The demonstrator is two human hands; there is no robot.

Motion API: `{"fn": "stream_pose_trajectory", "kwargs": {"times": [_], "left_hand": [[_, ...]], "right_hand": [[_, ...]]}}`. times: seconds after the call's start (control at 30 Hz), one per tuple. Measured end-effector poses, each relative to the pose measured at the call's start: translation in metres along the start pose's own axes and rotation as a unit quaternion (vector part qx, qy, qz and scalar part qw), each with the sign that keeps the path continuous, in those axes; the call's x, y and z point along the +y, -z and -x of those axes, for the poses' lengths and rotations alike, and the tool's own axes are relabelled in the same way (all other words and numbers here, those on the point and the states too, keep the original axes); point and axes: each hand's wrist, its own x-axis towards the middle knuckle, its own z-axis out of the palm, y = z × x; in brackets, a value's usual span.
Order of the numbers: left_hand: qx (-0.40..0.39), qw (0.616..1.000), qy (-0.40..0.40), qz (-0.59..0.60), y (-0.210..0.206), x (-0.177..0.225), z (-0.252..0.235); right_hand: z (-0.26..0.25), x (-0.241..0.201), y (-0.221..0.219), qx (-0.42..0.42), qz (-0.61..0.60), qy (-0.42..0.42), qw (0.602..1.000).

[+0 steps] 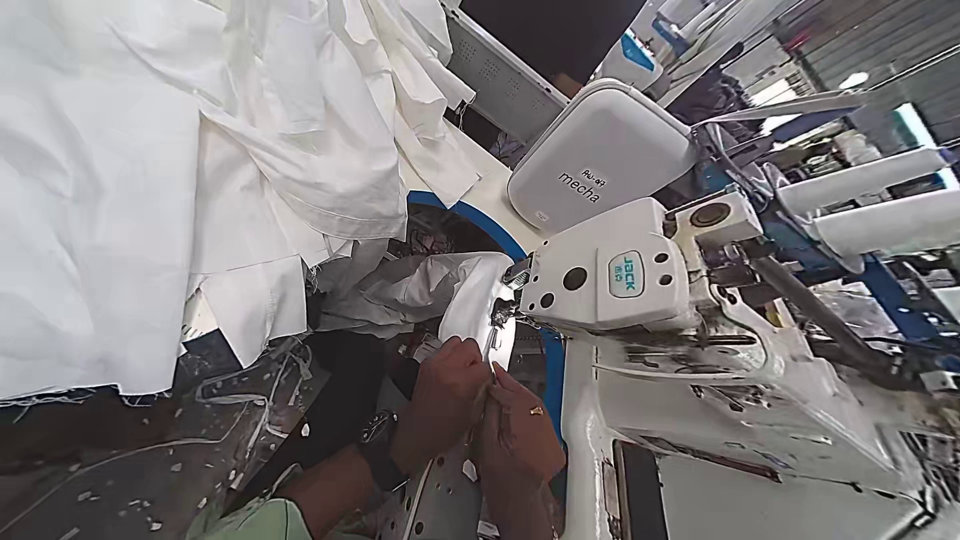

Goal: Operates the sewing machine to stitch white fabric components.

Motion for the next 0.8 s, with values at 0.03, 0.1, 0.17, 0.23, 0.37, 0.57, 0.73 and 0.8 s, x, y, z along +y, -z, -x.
{"fn": "stream_pose_trajectory", "kwargs": {"times": [0.03, 0.1, 0.17, 0.23, 0.37, 0.57, 0.73, 0.8], "left_hand": [[-0.007, 1.000, 0.006, -0.012, -0.001, 0.001, -0.003], [-0.014, 0.999, 0.002, -0.034, -0.002, 0.002, -0.006], [-0.026, 0.998, -0.015, -0.050, 0.001, 0.003, -0.006], [-0.067, 0.998, -0.016, -0.012, 0.017, 0.007, -0.015], [-0.189, 0.965, 0.137, 0.118, 0.066, 0.004, -0.092], [-0.265, 0.776, 0.405, 0.405, -0.046, -0.090, -0.152], [-0.212, 0.800, 0.436, 0.354, -0.085, -0.094, -0.159], [-0.163, 0.801, 0.467, 0.337, -0.088, -0.088, -0.123]], "right_hand": [[-0.002, 0.000, -0.002, -0.009, 0.008, -0.010, 1.000], [-0.005, 0.000, -0.004, -0.024, 0.015, -0.028, 0.999], [-0.004, -0.002, -0.006, -0.031, 0.022, -0.036, 0.999], [-0.002, -0.006, -0.006, -0.038, 0.039, -0.028, 0.998], [0.001, -0.013, -0.009, -0.057, 0.075, -0.011, 0.995], [-0.004, -0.017, -0.012, -0.041, 0.081, -0.010, 0.996], [0.000, -0.014, -0.014, -0.022, 0.080, -0.019, 0.996], [0.000, -0.014, -0.016, -0.015, 0.077, -0.019, 0.997]]}}
